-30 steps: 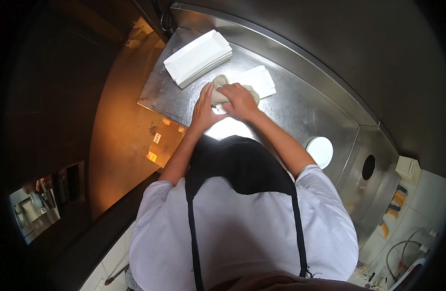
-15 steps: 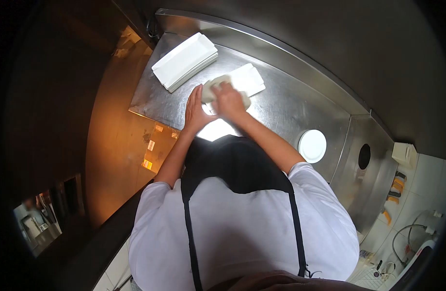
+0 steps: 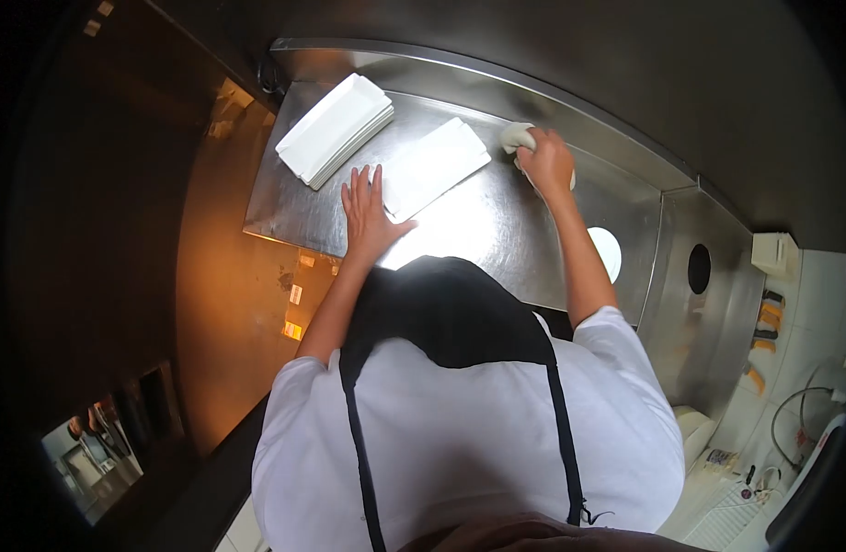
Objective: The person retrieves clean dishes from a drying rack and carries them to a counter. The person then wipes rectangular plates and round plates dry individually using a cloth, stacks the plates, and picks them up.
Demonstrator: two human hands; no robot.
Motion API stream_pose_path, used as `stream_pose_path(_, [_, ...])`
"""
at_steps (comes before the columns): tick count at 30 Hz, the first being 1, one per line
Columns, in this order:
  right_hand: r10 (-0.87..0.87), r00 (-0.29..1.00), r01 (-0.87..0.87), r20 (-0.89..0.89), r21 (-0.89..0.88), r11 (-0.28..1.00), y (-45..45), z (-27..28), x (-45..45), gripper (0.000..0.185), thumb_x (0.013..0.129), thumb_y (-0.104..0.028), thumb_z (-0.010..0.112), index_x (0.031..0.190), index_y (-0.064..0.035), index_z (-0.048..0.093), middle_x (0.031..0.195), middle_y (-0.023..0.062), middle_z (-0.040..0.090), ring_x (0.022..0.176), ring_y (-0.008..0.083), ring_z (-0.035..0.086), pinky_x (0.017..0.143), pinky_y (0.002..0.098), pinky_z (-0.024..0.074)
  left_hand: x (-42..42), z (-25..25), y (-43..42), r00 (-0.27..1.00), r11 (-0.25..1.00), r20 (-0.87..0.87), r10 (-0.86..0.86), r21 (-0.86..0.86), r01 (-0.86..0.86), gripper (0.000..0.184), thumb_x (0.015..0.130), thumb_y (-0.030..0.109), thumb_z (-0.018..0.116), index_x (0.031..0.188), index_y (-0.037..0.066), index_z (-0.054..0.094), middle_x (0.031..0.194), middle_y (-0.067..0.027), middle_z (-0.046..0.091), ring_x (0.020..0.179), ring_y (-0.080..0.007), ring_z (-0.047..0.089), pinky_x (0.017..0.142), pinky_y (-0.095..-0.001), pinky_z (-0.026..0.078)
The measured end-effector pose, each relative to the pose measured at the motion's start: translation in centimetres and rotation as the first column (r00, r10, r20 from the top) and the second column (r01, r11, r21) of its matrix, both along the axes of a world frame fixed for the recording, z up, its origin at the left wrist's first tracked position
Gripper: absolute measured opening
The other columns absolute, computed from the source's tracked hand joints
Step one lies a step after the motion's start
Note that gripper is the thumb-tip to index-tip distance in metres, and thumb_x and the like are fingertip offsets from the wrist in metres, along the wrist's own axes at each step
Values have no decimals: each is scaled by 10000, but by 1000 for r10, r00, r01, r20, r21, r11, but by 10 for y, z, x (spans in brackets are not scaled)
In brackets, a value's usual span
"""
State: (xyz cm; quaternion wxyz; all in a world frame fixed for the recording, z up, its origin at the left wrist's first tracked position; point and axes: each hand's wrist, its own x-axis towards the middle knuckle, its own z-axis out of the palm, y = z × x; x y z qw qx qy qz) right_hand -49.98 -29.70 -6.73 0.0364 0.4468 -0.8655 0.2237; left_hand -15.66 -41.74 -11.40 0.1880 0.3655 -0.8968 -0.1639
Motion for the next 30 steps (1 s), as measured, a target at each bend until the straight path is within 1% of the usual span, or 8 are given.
stream_pose_path(5, [38, 688, 261, 724, -297, 918, 28, -29, 16, 381, 843, -188, 737, 1199, -52, 745, 1101, 144, 782, 995, 248, 739, 899, 350, 557, -67, 24, -3, 986, 990, 90, -142, -7, 144, 1216, 650, 462, 937, 1619, 72, 315, 1595, -342, 328, 1520, -508, 267, 1234, -644, 206])
stream_pose_path(10, [193, 500, 250, 844, -354, 901, 57, -41, 68, 326, 861, -131, 712, 1160, -2, 726, 1045, 87, 758, 958, 173, 703, 869, 325, 555, -109, 13, -25, 952, 973, 219, -212, -42, 226, 1173, 586, 447, 948, 1558, 51, 425, 1443, -338, 512, 1279, -481, 552, 1037, -550, 470])
stream_pose_path(19, [639, -22, 557, 769, -521, 647, 67, 29, 77, 502, 907, -110, 655, 1385, 14, 568, 1232, 116, 689, 1093, 203, 690, 990, 340, 545, -100, 66, -33, 973, 967, -37, -227, 109, 230, 859, 761, 406, 865, 1453, 5, 549, 1269, -218, 652, 1135, -355, 660, 981, -436, 526])
stream_pose_path(22, [701, 43, 487, 712, -627, 608, 22, 59, 88, 535, 931, -84, 613, 1449, 3, 510, 1345, 133, 637, 1182, 228, 661, 1041, 387, 531, -101, 72, -29, 890, 545, -449, 85, 768, 335, 705, 895, 393, 779, 1436, -5, 563, 1289, -147, 656, 1150, -270, 663, 989, -393, 524])
stream_pose_path(23, [654, 260, 302, 711, -703, 644, -2, 49, 102, 553, 918, -108, 630, 1455, -23, 523, 1404, 152, 605, 1268, 272, 613, 1098, 418, 486, -100, 81, -27, 852, 273, -492, 176, 856, 438, 638, 989, 408, 672, 1465, 4, 538, 1332, -97, 644, 1192, -217, 641, 989, -355, 524])
stream_pose_path(26, [487, 846, -239, 218, -662, 710, -21, 71, 145, 662, 814, -177, 712, 1463, -152, 583, 1564, 191, 494, 1462, 401, 451, 1220, 514, 346, -100, 83, -23, 576, 307, -675, 460, 730, 611, 681, 1019, 517, 579, 1507, 51, 485, 1404, -142, 594, 1274, -261, 599, 1069, -407, 510])
stream_pose_path(27, [559, 814, -341, 159, -649, 681, -17, 76, 155, 685, 781, -178, 719, 1455, -180, 598, 1584, 189, 474, 1476, 414, 428, 1226, 530, 331, -95, 84, -32, 513, 284, -721, 465, 671, 685, 684, 1035, 548, 536, 1521, 70, 468, 1432, -164, 573, 1310, -281, 579, 1116, -447, 493])
stream_pose_path(30, [684, 729, -537, 38, -588, 605, -16, 81, 169, 735, 706, -173, 727, 1432, -235, 636, 1624, 175, 436, 1509, 437, 380, 1235, 574, 296, -83, 149, -34, 491, -260, -662, 566, 422, 868, 682, 1059, 569, 469, 1561, 109, 428, 1486, -194, 541, 1383, -313, 522, 1183, -504, 431])
